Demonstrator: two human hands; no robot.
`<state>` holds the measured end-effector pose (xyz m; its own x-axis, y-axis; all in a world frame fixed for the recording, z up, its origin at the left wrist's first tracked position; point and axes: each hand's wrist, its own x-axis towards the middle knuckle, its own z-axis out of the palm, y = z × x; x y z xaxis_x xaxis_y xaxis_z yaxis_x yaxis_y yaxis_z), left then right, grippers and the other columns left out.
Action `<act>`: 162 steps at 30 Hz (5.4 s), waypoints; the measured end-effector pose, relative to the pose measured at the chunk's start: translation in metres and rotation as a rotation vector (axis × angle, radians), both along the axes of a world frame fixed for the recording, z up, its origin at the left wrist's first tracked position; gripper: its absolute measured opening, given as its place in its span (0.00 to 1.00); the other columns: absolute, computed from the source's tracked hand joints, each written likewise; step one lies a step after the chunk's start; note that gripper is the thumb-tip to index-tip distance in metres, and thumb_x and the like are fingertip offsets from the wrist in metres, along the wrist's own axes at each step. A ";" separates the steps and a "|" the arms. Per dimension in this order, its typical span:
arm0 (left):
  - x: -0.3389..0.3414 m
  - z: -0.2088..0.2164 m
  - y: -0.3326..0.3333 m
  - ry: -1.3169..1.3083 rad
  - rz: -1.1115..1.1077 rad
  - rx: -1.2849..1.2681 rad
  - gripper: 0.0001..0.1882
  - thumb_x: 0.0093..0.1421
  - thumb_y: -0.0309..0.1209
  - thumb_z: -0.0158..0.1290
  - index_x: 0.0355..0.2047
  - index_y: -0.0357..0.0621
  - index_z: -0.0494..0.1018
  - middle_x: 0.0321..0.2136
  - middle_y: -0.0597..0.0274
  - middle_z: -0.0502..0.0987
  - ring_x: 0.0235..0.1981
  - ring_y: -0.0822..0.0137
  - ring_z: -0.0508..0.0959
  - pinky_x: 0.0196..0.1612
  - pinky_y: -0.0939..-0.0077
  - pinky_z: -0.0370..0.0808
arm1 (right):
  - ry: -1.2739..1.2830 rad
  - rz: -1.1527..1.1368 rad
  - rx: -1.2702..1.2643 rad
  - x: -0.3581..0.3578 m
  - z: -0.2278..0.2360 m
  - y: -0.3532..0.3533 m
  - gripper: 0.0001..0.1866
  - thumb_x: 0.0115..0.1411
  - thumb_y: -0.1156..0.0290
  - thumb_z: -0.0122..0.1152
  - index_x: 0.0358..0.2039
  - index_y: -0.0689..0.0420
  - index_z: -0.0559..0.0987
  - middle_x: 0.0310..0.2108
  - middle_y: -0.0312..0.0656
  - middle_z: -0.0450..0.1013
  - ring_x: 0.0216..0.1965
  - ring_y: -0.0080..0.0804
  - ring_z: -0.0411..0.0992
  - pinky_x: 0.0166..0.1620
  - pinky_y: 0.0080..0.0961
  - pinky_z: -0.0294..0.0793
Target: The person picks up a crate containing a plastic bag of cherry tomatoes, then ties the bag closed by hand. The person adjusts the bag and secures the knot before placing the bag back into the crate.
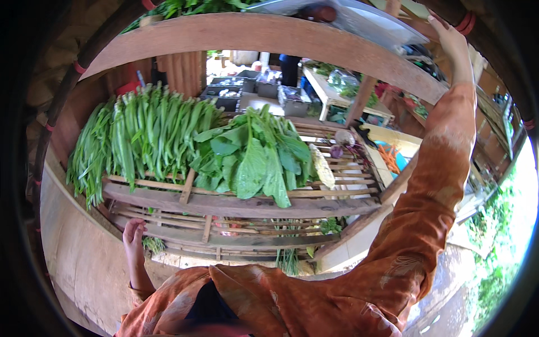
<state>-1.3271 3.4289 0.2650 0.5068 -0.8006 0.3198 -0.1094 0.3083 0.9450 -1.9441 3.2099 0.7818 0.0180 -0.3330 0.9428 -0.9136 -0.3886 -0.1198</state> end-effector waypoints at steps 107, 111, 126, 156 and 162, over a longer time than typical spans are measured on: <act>-0.040 -0.019 -0.159 -1.066 0.309 -0.318 0.07 0.45 0.24 0.46 0.24 0.47 0.72 0.22 0.61 0.74 0.25 0.56 0.72 0.31 0.64 0.67 | -0.362 1.652 0.420 0.176 -0.348 0.130 0.43 0.60 0.35 0.27 0.56 0.65 0.64 0.48 0.58 0.68 0.51 0.50 0.66 0.51 0.47 0.65; -0.040 -0.012 -0.156 -1.071 0.269 -0.373 0.06 0.46 0.25 0.47 0.26 0.48 0.72 0.23 0.62 0.74 0.26 0.56 0.72 0.31 0.63 0.67 | 0.106 2.289 0.765 0.274 -0.320 0.174 0.45 0.60 0.35 0.27 0.57 0.67 0.60 0.55 0.65 0.59 0.59 0.59 0.54 0.57 0.59 0.53; 0.156 -0.377 0.273 -0.494 -0.257 0.814 0.14 0.52 0.31 0.48 0.40 0.44 0.72 0.34 0.48 0.75 0.37 0.49 0.75 0.41 0.58 0.71 | 0.739 2.802 0.616 0.513 -0.302 0.274 0.53 0.57 0.31 0.22 0.58 0.75 0.55 0.61 0.71 0.42 0.65 0.62 0.37 0.62 0.54 0.38; 0.621 -0.389 0.521 0.508 1.031 0.871 0.18 0.56 0.30 0.47 0.46 0.37 0.69 0.37 0.56 0.75 0.35 0.67 0.75 0.38 0.70 0.74 | 0.288 4.132 0.904 1.172 -0.355 0.359 0.22 0.61 0.56 0.51 0.53 0.50 0.66 0.60 0.58 0.52 0.51 0.63 0.65 0.57 0.55 0.55; 0.619 -0.395 0.561 0.882 1.487 0.696 0.14 0.57 0.27 0.46 0.44 0.39 0.69 0.33 0.61 0.73 0.35 0.67 0.73 0.36 0.71 0.73 | 0.036 4.185 0.885 1.309 -0.368 0.332 0.30 0.62 0.45 0.41 0.54 0.56 0.64 0.55 0.61 0.58 0.50 0.54 0.68 0.57 0.52 0.57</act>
<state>-0.7078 3.9901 -0.1304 0.6418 0.5435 -0.5411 0.6377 0.0138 0.7702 -0.6351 3.5416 0.4134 -0.0389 0.3120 0.9493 -0.0503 0.9482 -0.3137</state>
